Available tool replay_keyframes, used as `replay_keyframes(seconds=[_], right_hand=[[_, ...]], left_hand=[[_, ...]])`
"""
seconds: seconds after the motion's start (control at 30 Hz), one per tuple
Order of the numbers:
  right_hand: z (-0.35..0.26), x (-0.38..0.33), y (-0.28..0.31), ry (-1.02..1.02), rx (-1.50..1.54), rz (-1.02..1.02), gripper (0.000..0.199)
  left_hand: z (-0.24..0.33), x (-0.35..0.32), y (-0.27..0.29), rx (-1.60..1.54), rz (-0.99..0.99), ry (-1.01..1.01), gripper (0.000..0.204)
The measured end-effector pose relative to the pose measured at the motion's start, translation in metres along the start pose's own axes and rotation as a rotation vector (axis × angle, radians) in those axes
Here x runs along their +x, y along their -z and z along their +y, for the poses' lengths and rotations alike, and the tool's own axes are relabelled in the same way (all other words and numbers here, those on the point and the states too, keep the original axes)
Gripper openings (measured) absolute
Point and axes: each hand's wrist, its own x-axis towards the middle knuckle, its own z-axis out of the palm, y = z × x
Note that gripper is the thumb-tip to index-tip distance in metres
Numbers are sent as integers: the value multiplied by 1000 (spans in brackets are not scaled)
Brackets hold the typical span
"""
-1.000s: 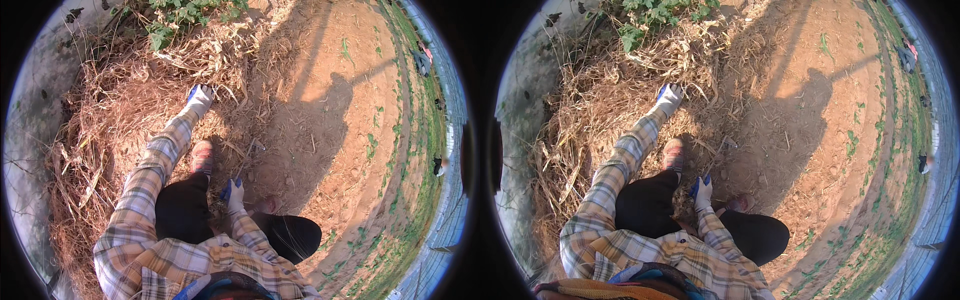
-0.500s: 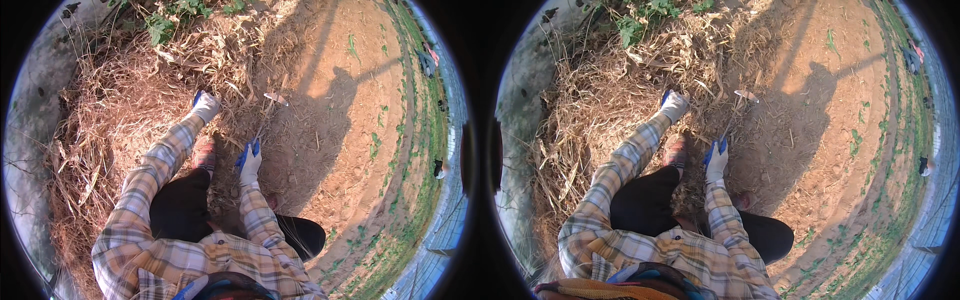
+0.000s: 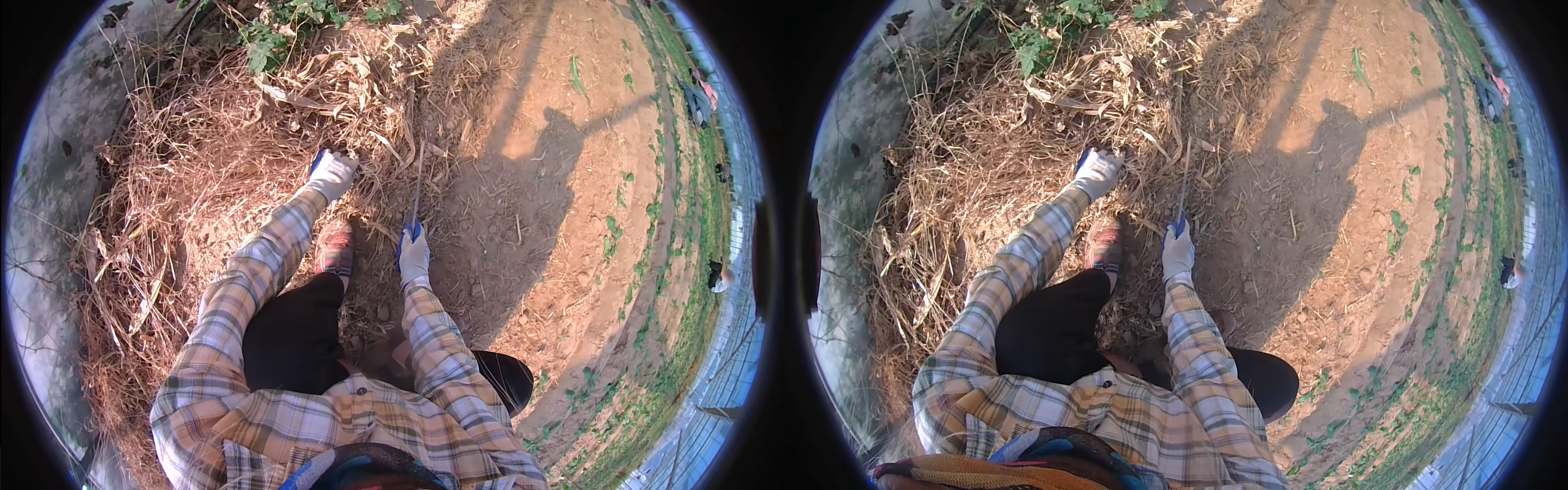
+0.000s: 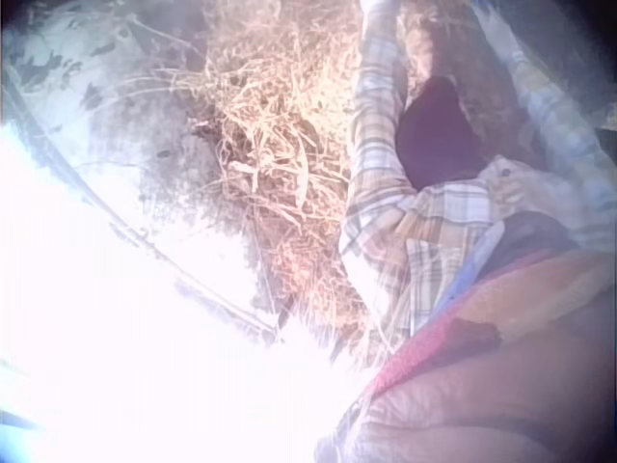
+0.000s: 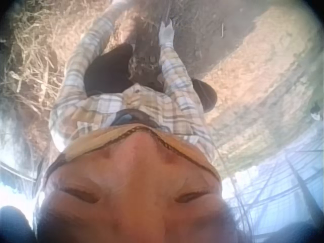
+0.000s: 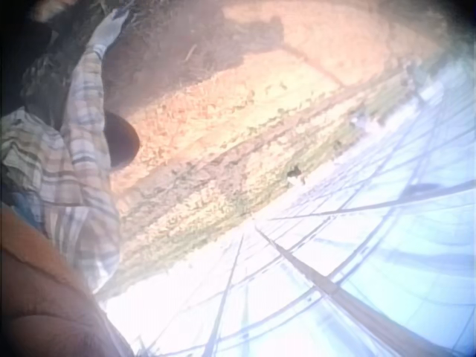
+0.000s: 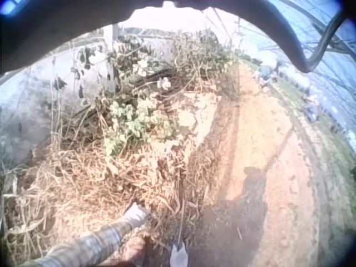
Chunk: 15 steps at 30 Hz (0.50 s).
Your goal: The person uses a small hand tool to scrape and clear dry straw and plant debris from the soil surface. They repeatedly dig into the debris, pull it away, and toss it aside to expose the ground underneath.
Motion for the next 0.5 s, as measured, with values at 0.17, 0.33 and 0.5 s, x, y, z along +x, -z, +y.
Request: replay_keyframes(seconds=[0.17, 0.33, 0.5], right_hand=[[12, -65, 10, 0, -35, -2, 43], [26, -110, 3, -58, -3, -13, 42], [27, -102, -1, -38, 209, -38, 42]], left_hand=[[-8, -3, -14, 30, 2, -30, 34], [-14, -6, -17, 87, 32, -65, 47], [-20, -10, -25, 11, 200, -84, 49]])
